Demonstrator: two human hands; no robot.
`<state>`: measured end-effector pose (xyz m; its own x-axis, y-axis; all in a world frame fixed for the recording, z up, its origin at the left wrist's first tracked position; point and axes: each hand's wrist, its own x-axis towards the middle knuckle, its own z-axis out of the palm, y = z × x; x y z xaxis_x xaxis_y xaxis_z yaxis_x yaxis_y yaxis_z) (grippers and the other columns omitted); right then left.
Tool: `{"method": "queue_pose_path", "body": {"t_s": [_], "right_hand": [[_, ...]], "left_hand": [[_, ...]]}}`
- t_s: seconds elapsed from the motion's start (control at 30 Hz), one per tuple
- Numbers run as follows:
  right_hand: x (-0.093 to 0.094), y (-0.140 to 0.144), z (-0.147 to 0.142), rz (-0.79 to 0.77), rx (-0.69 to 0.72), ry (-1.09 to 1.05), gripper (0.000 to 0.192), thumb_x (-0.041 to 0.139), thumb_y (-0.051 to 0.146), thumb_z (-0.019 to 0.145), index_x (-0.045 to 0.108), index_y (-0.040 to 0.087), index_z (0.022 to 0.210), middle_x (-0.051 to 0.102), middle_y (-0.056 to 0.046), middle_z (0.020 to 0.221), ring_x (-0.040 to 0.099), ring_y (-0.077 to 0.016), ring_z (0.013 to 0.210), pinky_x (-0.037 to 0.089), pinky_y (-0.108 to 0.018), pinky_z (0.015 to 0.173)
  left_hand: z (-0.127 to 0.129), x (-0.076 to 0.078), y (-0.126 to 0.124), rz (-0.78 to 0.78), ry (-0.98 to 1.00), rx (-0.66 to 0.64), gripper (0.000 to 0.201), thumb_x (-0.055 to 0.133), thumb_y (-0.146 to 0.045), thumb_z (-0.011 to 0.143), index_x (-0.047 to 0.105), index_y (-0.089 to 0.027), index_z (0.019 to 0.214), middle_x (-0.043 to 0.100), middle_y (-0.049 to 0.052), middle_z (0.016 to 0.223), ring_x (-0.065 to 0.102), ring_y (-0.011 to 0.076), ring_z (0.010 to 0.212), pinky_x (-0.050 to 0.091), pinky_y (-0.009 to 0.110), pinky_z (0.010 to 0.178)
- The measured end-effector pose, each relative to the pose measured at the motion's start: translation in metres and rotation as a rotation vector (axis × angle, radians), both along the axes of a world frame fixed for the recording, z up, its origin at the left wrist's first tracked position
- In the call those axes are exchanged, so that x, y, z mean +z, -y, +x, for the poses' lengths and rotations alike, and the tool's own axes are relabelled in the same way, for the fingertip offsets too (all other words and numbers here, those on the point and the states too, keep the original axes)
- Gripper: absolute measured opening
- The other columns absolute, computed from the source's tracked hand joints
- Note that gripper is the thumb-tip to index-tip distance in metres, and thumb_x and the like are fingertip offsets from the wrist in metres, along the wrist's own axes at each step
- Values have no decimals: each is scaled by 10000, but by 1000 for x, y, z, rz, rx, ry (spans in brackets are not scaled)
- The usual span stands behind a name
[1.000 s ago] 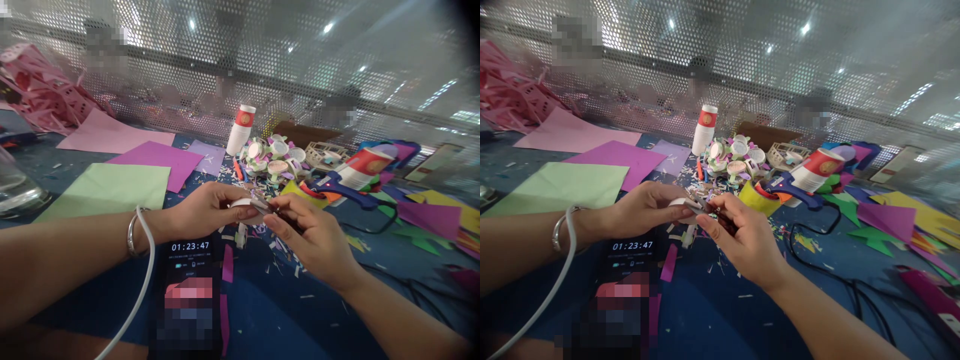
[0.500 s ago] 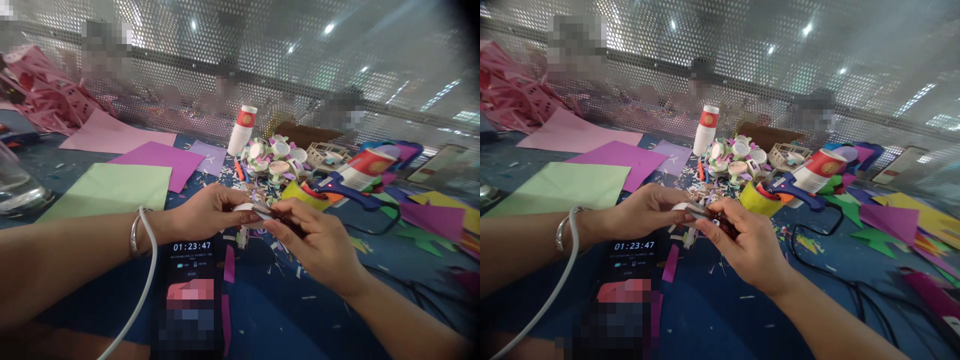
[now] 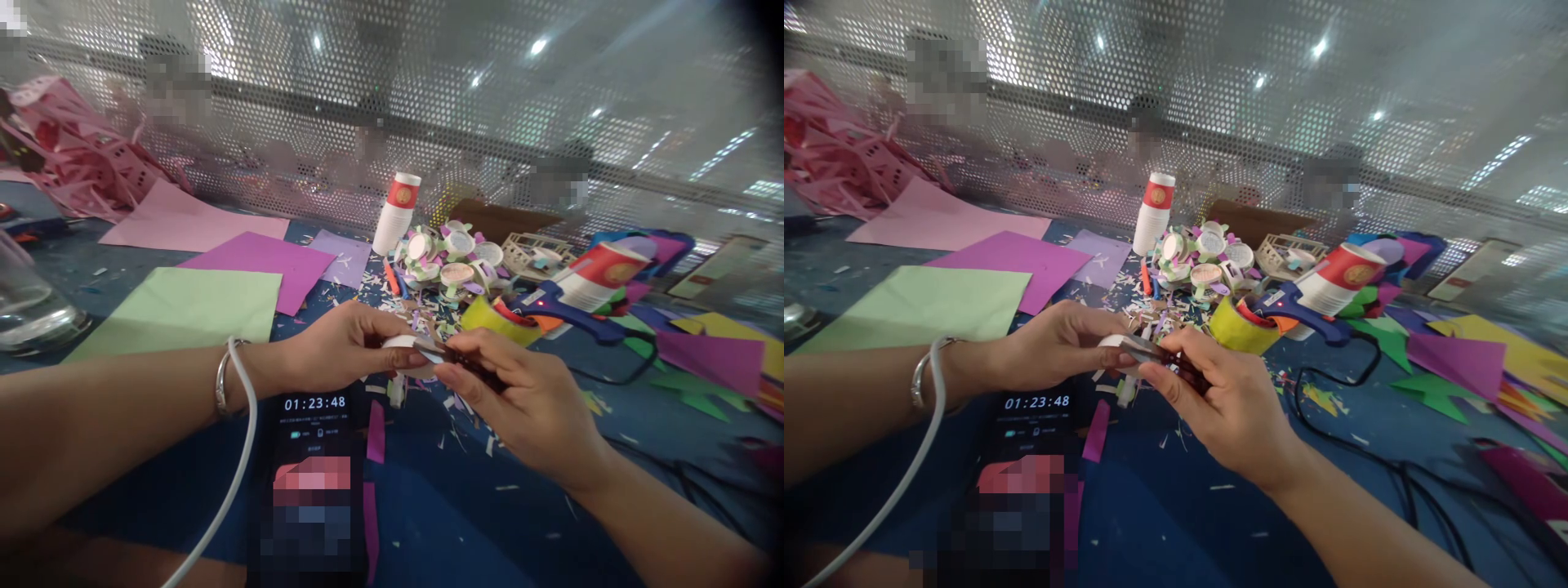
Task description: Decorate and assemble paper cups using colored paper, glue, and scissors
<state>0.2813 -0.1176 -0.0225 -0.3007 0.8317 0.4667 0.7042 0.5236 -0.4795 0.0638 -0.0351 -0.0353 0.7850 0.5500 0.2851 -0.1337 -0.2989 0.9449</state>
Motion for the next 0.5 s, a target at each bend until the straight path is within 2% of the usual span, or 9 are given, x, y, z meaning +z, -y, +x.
{"method": "queue_pose_path", "body": {"t_s": [0.23,0.37,0.5], "right_hand": [[1,-1,0,-30,12,-20,168,621,364,981,638,207,926,534,56,602,415,-66,455,343,-198,406],[4,1,0,21,6,1,148,623,334,980,645,198,927,549,51,620,436,-62,466,354,-193,423],[2,2,1,-12,-5,-9,168,623,362,978,637,203,929,564,53,610,436,-65,443,358,-195,411]], "left_hand": [[0,0,0,-19,-4,-8,161,661,-258,936,738,-125,887,637,5,768,559,93,729,464,207,679],[0,0,2,-14,5,3,157,654,-244,940,726,-124,867,634,5,775,563,94,745,471,218,709],[-2,1,1,47,-11,9,193,649,-276,946,730,-117,874,630,17,783,548,106,744,462,241,699]]}}
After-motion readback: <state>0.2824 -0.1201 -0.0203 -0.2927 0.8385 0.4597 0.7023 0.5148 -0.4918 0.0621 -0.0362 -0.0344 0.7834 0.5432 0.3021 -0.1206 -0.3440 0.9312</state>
